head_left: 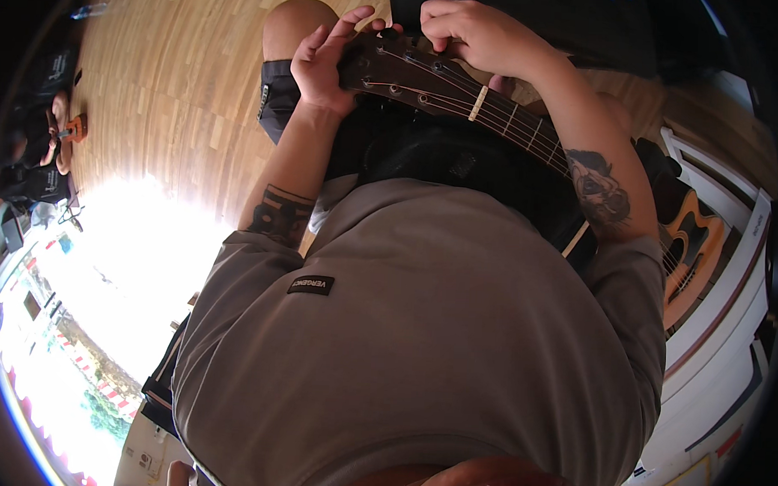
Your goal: The person sits on the floor and tunes an acoustic guitar by hand. They adjust the tuning pegs on the headstock, plucking the strings to check the pitch, and continue fine-tuning the instrument throughout the clip.
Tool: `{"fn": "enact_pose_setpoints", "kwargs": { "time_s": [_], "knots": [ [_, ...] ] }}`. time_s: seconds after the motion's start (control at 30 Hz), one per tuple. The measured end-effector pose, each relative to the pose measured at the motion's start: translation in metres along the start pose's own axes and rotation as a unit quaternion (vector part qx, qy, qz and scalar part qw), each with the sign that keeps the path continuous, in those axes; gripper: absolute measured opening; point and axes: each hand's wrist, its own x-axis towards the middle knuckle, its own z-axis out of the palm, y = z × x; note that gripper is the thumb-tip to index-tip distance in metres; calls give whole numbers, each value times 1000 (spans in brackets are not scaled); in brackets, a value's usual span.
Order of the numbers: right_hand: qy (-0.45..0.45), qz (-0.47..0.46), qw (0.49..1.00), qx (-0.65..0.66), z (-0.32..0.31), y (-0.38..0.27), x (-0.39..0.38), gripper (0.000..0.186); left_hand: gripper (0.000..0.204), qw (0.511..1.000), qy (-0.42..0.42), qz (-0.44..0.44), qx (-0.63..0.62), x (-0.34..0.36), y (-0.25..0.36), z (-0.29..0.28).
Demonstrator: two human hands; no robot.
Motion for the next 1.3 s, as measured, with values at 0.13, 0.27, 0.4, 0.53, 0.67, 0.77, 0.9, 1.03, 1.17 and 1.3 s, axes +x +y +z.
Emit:
{"fn": "enact_pose_setpoints", "kwargs": {
  "time_s": [0.13,0.27,0.4,0.53,0.67,0.77,0.9,1.03,1.17,1.3],
  "knots": [
    [7,-32,998,56,4,15,2,13,66,999,-1,3,49,2,0,-5],
    [-2,39,984,177,9,41,-7,15,64,999,-16,5,30,3,-2,-6],
    [-106,209,937,258,-3,26,-11,38,61,1000,-22,3,-5,2,-1,-6],
    [-126,185,940,258,-5,12,-5,31,61,1000,-15,6,8,1,-1,-1],
    [-150,162,949,225,-13,5,-3,32,60,1000,-8,6,21,0,-2,-1],
    [-130,136,965,185,-7,17,-2,34,61,998,30,10,50,-2,-2,9],
    [-150,185,955,179,-6,14,0,38,63,1000,6,2,22,0,-1,3],
    [-100,133,959,229,1,16,-9,27,68,999,-15,3,38,0,-1,-8],
    [-70,17,976,206,-4,22,-5,22,69,997,-6,13,72,2,-2,-3],
    [10,17,989,148,-13,7,-2,15,68,999,-14,3,41,2,-1,-9]
  ]
}}
